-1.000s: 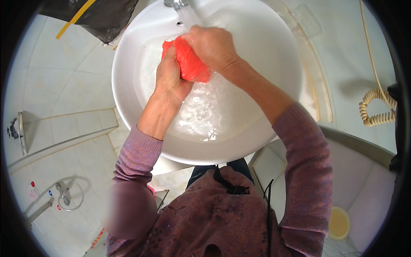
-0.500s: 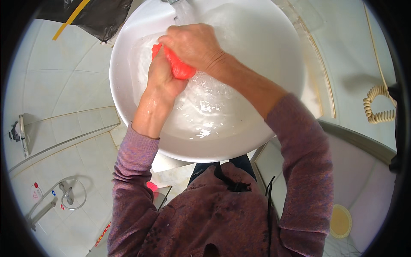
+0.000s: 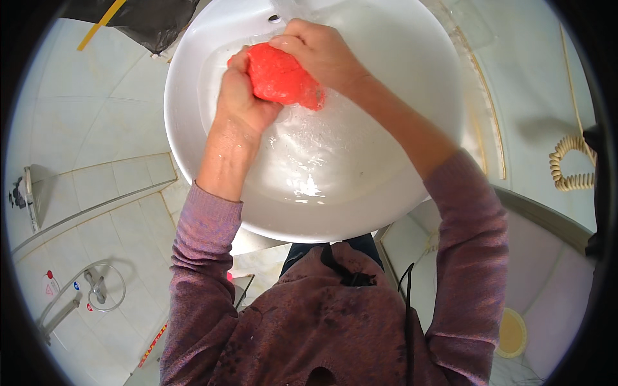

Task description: The person removes a clear plastic tray from a wall-mounted shower caddy and washes it under running water in a bathroom sink. Then they wash a red cloth by hand, repeatedly rinsing and wringing it under the tap.

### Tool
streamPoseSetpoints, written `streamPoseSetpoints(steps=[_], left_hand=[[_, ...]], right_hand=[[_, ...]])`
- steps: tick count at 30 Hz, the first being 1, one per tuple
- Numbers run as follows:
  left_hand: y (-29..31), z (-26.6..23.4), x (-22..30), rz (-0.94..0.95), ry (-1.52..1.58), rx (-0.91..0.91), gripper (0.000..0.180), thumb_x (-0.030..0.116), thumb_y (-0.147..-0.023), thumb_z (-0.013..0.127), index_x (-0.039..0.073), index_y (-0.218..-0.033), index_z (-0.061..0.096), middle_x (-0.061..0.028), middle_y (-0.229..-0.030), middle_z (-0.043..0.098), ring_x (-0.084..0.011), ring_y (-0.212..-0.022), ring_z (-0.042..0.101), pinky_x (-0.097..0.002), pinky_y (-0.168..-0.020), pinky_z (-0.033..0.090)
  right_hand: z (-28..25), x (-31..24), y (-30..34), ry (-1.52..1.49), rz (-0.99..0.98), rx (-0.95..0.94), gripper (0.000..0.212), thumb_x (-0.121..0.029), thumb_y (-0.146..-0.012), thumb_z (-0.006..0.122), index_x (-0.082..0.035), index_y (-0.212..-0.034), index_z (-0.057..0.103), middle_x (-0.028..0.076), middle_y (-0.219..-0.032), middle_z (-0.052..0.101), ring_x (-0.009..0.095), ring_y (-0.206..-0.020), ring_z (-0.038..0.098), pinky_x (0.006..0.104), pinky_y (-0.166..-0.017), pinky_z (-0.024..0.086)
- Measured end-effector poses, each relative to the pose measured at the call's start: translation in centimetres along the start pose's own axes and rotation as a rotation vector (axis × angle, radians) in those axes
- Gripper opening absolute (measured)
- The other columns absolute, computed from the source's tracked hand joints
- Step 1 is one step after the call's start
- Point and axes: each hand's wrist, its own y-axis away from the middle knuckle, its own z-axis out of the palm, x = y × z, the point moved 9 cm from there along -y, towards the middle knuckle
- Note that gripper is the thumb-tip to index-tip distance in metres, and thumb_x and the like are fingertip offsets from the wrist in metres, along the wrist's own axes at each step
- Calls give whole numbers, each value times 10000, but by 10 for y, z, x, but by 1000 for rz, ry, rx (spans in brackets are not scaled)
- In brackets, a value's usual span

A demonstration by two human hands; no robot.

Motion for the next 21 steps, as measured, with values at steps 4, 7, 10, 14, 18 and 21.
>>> streamPoseSetpoints(steps=[4,7,10,14,18,21], left_hand=[[-6,-8,10,-31,177,-3,340,167,-907,387,-28,-1186,398,-167,-1211,445,-305,-1097,469,-454,-955,391],[-13,-20,16,36,95,71,313,208,-886,428,-22,-1089,494,-116,-1079,539,-244,-991,534,-406,-887,447],[-4,-8,22,-3,-158,-51,236,179,-873,483,25,-1044,533,-61,-1041,554,-185,-929,549,-343,-784,485],[3,-4,20,66,-303,-119,214,149,-878,502,40,-1059,539,-49,-1071,560,-150,-936,554,-280,-706,498],[-24,-47,-11,-33,-38,72,207,192,-895,512,82,-1071,519,-12,-1000,564,-123,-889,552,-253,-655,489],[-40,-51,21,237,-798,-60,191,214,-921,462,89,-1055,514,-16,-967,563,-129,-854,554,-266,-671,498]], right_hand=[[-1,4,16,-310,96,-140,109,-125,-817,550,-22,-840,579,40,-776,600,95,-713,542,230,-646,450],[2,-46,21,-250,-165,-123,94,-107,-797,561,-33,-853,563,56,-772,602,107,-717,554,244,-657,454],[37,-101,37,-8,-368,-119,60,-104,-770,576,-71,-815,555,48,-731,592,152,-675,577,281,-648,459],[55,-134,49,612,-726,40,68,-144,-724,602,-130,-680,552,14,-659,588,179,-581,588,318,-469,450],[25,-91,12,571,-382,90,122,-178,-581,633,-176,-703,630,13,-629,590,209,-578,596,350,-441,440],[29,-104,20,416,-482,217,93,-161,-580,631,-173,-672,622,10,-605,588,201,-563,592,343,-445,439]])
